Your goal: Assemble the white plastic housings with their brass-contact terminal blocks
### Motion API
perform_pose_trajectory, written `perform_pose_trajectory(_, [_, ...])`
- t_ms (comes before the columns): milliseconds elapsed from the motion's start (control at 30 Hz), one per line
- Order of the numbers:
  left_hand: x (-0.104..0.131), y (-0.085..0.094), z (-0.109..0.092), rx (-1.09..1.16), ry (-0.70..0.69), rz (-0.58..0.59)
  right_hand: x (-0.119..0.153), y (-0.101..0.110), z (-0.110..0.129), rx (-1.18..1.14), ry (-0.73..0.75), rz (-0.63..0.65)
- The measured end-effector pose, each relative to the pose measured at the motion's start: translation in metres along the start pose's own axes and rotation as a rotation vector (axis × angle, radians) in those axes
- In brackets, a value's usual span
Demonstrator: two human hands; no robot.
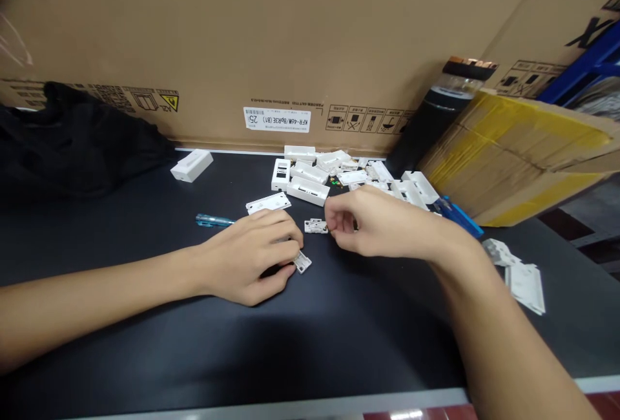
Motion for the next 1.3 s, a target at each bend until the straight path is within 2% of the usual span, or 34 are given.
perform_pose_trajectory(133, [0.000, 0.000, 0.000, 0.003, -0.009, 0.003, 0.003, -0.019, 0.011, 0.074, 0.021, 0.078])
perform_pose_trajectory(267, [0.000, 0.003, 0.006, -0.005, -0.022, -0.002, 0.004, -0.029, 0.017, 0.142, 0.028, 0.097])
perform_pose_trajectory(367, [0.000, 0.006, 0.012, 0.007, -0.008, -0.020, 0.005, -0.027, 0.015, 0.151, 0.017, 0.083])
perform_pose_trajectory(567, [0.000, 0.009, 0.011, 0.034, -0.018, -0.038, 0.009, -0.011, 0.001, 0.158, -0.026, -0.033])
perform_pose_trajectory(667, [0.001, 0.008, 0.009, 0.053, -0.034, -0.047, 0.008, -0.013, -0.002, 0.195, -0.044, -0.039])
perform_pose_trajectory(967, [0.001, 0.007, 0.010, 0.098, -0.049, -0.052, 0.004, -0.022, 0.013, 0.282, 0.000, -0.025])
perform_pose_trajectory(1300, [0.002, 0.011, 0.007, 0.097, -0.063, -0.072, 0.005, -0.023, 0.017, 0.232, 0.093, -0.040])
Point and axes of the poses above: each hand's wrist, its own x-axis away from the middle knuckle, its own y-axis out of the back of the hand, z = x × y, the point moved 10 cm from there along -x, towards the middle knuckle, and after that the axes turned 14 degrees about -y, right-handed, at the moved point
